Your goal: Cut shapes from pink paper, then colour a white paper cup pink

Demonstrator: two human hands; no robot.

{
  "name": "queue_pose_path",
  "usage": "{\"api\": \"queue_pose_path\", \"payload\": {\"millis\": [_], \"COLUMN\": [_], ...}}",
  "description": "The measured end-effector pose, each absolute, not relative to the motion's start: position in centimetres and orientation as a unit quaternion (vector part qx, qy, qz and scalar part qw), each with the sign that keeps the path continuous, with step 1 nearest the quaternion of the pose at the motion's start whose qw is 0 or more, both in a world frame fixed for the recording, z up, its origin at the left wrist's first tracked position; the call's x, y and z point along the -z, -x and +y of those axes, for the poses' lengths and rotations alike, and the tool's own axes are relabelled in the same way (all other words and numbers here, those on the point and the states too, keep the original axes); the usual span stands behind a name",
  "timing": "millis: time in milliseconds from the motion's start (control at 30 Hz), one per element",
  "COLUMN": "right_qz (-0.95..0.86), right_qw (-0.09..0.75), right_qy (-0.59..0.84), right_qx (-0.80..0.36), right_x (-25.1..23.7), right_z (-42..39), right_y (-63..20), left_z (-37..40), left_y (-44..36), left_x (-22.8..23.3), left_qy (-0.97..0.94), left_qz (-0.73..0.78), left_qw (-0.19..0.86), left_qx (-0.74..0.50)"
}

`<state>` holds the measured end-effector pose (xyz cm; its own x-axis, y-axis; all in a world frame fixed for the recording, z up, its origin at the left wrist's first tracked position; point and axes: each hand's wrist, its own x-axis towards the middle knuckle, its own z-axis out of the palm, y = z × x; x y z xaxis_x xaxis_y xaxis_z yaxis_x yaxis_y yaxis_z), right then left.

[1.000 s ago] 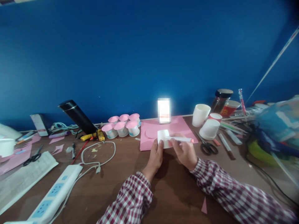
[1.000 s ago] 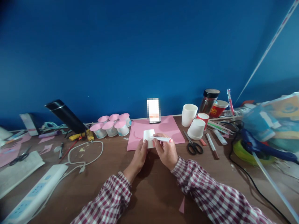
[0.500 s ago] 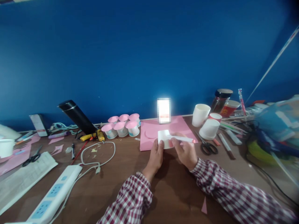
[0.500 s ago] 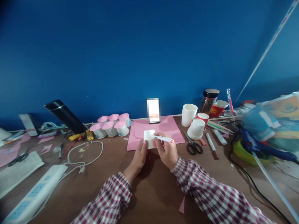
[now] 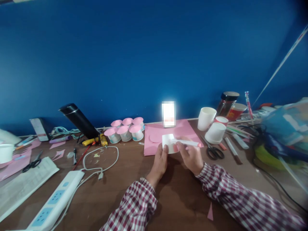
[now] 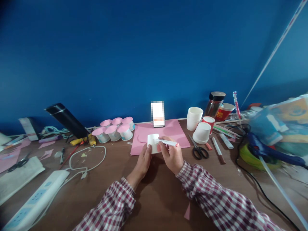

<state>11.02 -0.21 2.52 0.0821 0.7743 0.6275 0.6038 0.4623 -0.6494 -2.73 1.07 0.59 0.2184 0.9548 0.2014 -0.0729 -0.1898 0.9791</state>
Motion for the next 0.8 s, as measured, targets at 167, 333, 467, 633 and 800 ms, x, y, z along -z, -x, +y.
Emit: {"api": "queue_pose_path", "payload": {"millis": [167, 333, 467, 633, 800], "right_qz": [-0.670, -0.671, -0.670, -0.672, -0.673], "right_qw": [0.526, 0.529, 0.526, 0.520, 0.516], "right_qy": [0.518, 0.516, 0.519, 0.522, 0.523], "right_qx": [-0.078, -0.067, -0.075, -0.077, -0.082], "right_x": [-2.59, -2.66, -2.69, -2.74, -2.79], "right_z": [-0.18, -0.18, -0.24, -0.38, -0.45], "right_y": [-11.10, -11.11, -11.07, -11.04, -11.03], "left_z": [1.08, 0.98, 0.98, 0.94, 0.96], "left_y": [2.79, 2.86, 2.87, 2.95, 2.93], "left_x": [-0.45, -0.39, -0.52, -0.75, -0.69], "left_qy": [-0.579, -0.572, -0.569, -0.574, -0.568], "left_qz": [0.385, 0.402, 0.415, 0.411, 0.412], "left_qw": [0.520, 0.524, 0.517, 0.518, 0.522], "left_qx": [-0.496, -0.486, -0.487, -0.483, -0.485]}}
